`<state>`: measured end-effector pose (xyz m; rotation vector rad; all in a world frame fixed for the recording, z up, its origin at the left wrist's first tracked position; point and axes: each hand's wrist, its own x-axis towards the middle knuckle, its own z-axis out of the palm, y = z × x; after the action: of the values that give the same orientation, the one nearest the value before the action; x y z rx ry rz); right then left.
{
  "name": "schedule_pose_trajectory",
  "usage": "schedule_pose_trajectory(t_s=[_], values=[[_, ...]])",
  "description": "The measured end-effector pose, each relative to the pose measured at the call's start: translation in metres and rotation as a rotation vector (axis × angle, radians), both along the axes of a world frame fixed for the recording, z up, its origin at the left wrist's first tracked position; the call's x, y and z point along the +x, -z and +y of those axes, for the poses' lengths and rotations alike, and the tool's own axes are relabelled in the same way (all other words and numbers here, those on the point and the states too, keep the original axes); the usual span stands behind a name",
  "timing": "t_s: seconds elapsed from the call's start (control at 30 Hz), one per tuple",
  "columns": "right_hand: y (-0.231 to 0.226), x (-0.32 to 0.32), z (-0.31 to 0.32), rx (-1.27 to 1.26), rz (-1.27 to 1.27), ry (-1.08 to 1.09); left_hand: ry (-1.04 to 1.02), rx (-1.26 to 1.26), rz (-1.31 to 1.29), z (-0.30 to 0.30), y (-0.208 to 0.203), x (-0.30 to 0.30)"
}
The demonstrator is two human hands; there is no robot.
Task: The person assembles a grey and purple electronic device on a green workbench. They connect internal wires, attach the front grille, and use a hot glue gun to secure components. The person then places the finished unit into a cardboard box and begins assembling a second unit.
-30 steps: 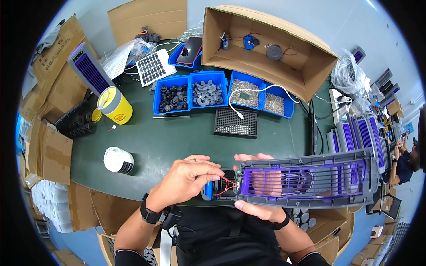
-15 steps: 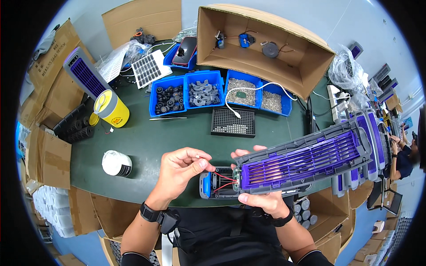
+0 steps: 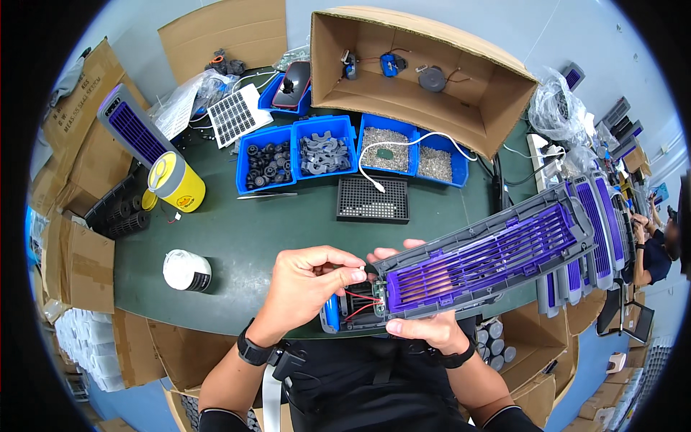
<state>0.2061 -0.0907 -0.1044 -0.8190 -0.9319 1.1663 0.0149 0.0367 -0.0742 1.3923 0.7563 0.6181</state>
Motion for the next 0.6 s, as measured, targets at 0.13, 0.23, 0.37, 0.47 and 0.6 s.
schedule_pose_trajectory(t_s=[0.13, 0.23, 0.37, 0.47, 0.6], values=[[-0.003, -0.001, -0.001, -0.053, 0.019, -0.006, -0.008, 0.213, 0.074, -0.003, -0.004, 0.001], [-0.003, -0.001, -0.001, -0.034, 0.044, -0.006, 0.016, 0.296, 0.122, -0.004, -0.006, 0.0], [0.0, -0.001, 0.0, 0.022, 0.063, -0.006, 0.012, 0.36, 0.14, -0.01, -0.009, 0.0], [0.0, 0.0, 0.0, 0.032, 0.051, -0.011, 0.017, 0.551, 0.151, -0.011, -0.009, -0.002], [0.001, -0.001, 0.0, 0.024, 0.081, -0.007, 0.054, 0.498, 0.178, -0.014, -0.014, -0.005]])
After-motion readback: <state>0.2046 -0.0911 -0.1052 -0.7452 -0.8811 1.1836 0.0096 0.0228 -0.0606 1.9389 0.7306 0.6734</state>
